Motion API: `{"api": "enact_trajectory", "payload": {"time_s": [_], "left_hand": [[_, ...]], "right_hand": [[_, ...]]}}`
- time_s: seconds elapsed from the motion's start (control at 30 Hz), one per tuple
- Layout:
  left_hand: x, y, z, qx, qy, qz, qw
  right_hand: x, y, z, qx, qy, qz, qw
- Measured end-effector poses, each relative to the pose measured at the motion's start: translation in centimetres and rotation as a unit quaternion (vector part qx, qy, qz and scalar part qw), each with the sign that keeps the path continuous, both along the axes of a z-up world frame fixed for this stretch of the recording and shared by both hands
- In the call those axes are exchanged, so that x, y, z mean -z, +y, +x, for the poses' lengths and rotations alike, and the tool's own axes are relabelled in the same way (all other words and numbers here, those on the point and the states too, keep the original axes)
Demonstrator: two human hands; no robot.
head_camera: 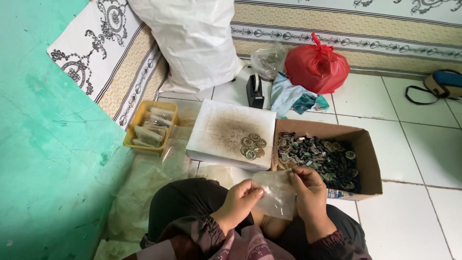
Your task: Sorting small metal components from a large box and placing them into individual plastic bags.
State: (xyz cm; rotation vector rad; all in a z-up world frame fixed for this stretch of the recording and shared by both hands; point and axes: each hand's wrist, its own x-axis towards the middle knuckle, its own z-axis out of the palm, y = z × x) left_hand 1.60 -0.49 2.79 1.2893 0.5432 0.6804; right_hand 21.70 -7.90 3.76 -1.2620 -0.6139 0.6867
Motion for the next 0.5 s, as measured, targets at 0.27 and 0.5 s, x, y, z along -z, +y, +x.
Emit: {"api": "enact_trajectory", "payload": {"time_s": [0.27, 0.5], "left_hand": [[-3.0, 1.5, 1.1, -0.138, -0.048, -0.048, 0.988], [-2.8, 0.9, 1.1, -0.163, -0.038, -0.059, 0.984]], "right_hand": [[-5.7, -2.2, 0.2, -0.04, -0.336, 0.097, 0.936], [-8.2, -2.4, -2.3, -0.107, -0.585, 0.116, 0.796]]}}
